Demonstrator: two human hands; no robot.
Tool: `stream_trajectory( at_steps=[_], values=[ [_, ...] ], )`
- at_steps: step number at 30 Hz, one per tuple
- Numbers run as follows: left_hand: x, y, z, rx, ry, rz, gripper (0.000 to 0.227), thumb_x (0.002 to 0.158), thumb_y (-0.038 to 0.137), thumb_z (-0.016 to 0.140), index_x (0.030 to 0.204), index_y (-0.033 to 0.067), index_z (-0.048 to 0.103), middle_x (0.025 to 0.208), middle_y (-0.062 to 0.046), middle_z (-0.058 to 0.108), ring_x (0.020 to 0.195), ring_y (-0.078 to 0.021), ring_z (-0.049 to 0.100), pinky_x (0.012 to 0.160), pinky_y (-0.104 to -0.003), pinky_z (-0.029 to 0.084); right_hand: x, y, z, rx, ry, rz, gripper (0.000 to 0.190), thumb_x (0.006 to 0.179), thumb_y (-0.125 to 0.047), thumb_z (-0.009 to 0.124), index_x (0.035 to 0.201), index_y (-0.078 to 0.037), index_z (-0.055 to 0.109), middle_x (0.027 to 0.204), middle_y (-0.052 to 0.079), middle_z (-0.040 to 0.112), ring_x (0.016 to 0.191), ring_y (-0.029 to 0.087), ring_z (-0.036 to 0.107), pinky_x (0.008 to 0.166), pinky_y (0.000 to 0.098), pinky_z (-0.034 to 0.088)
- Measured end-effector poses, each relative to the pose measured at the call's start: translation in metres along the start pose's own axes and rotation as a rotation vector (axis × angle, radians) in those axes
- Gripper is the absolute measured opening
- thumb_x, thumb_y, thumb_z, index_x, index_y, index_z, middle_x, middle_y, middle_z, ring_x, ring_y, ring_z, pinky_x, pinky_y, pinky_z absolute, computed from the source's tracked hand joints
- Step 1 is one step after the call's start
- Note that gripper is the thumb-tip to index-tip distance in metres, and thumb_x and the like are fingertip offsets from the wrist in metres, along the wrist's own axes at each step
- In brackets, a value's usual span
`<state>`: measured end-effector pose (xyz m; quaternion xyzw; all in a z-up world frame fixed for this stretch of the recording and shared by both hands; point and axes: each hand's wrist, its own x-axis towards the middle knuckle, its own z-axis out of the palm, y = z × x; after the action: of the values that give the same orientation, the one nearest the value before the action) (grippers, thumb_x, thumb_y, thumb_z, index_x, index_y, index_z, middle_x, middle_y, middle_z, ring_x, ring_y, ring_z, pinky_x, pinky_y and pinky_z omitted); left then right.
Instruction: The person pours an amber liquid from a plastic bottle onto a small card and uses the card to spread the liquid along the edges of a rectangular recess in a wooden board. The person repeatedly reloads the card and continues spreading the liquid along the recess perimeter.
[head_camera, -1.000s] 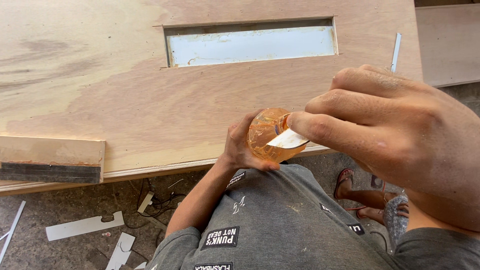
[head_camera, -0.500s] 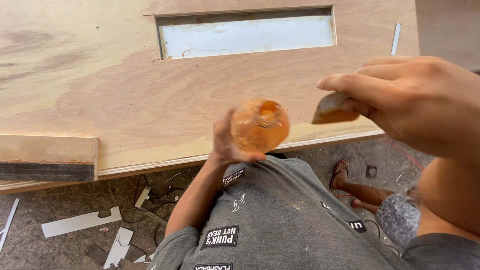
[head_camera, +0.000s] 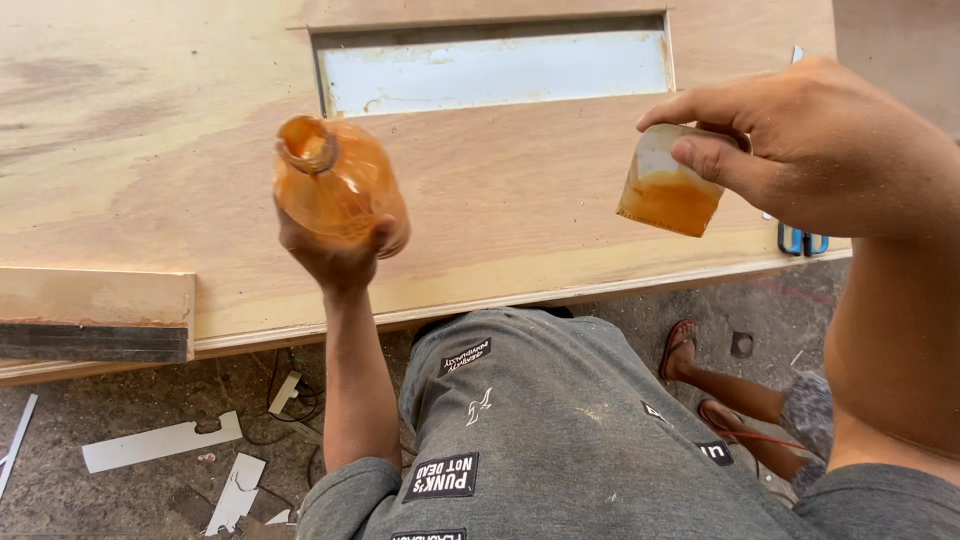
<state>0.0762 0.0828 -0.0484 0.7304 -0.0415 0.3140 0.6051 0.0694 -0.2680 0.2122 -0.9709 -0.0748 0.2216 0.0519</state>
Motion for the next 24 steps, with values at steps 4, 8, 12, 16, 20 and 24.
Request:
stream_trajectory(
  at_steps=[4,8,12,16,20,24],
  values=[
    [0.010,-0.036,-0.016,0.010,0.122,0.066,0.096,0.078,0.055,0.084,0.143,-0.0039,0.044,0.136,-0.024,0.058,0.125,-0.0374,0.061,0.109,-0.048,0.058,0.019,0.002,-0.011,0.008,0.013,-0.081,0.039,0.100,-0.033,0.056,0.136,-0.025,0.070,0.089,0.011,0.075,0.080,0.029,0.066,0.079,0.0396,0.045],
    [0.008,-0.069,-0.033,-0.009,0.163,0.007,0.108,0.077,0.055,0.087,0.151,-0.0019,0.034,0.152,-0.023,0.045,0.145,-0.0345,0.047,0.125,-0.049,0.041,0.060,0.020,0.001,0.260,-0.044,-0.116,0.035,0.103,-0.030,0.059,0.131,-0.013,0.072,0.101,0.002,0.076,0.087,0.016,0.063,0.081,0.0331,0.044],
    [0.004,-0.065,-0.030,-0.089,0.115,0.046,0.096,0.079,0.044,0.085,0.159,0.0256,0.034,0.155,-0.012,0.045,0.137,-0.0375,0.055,0.122,-0.054,0.054,0.099,0.061,0.033,0.534,-0.140,-0.079,0.034,0.104,-0.022,0.060,0.133,-0.010,0.072,0.090,0.004,0.068,0.076,0.015,0.052,0.066,0.0307,0.041],
    [-0.006,-0.087,-0.031,-0.009,0.100,0.003,0.093,0.081,0.050,0.080,0.155,0.0183,0.033,0.153,-0.016,0.046,0.136,-0.0377,0.054,0.119,-0.053,0.052,0.127,0.118,0.077,0.807,-0.137,-0.086,0.037,0.103,-0.017,0.060,0.138,-0.004,0.063,0.107,0.007,0.067,0.093,0.016,0.060,0.082,0.0298,0.050],
    [-0.010,-0.107,-0.035,0.079,0.114,-0.018,0.093,0.082,0.059,0.072,0.151,0.0090,0.033,0.150,-0.022,0.046,0.135,-0.0380,0.053,0.116,-0.052,0.050,0.145,0.182,0.097,1.025,-0.051,-0.149,0.029,0.108,-0.016,0.058,0.131,-0.001,0.059,0.097,0.009,0.065,0.083,0.015,0.059,0.077,0.0292,0.052],
    [-0.037,-0.115,-0.040,0.146,0.121,-0.052,0.096,0.083,0.064,0.067,0.148,0.0028,0.033,0.148,-0.025,0.047,0.134,-0.0382,0.053,0.113,-0.051,0.049,0.156,0.243,0.094,0.926,0.108,-0.023,0.009,0.113,-0.002,0.055,0.121,0.001,0.058,0.091,0.015,0.066,0.077,0.020,0.066,0.070,0.0299,0.053]
  ],
)
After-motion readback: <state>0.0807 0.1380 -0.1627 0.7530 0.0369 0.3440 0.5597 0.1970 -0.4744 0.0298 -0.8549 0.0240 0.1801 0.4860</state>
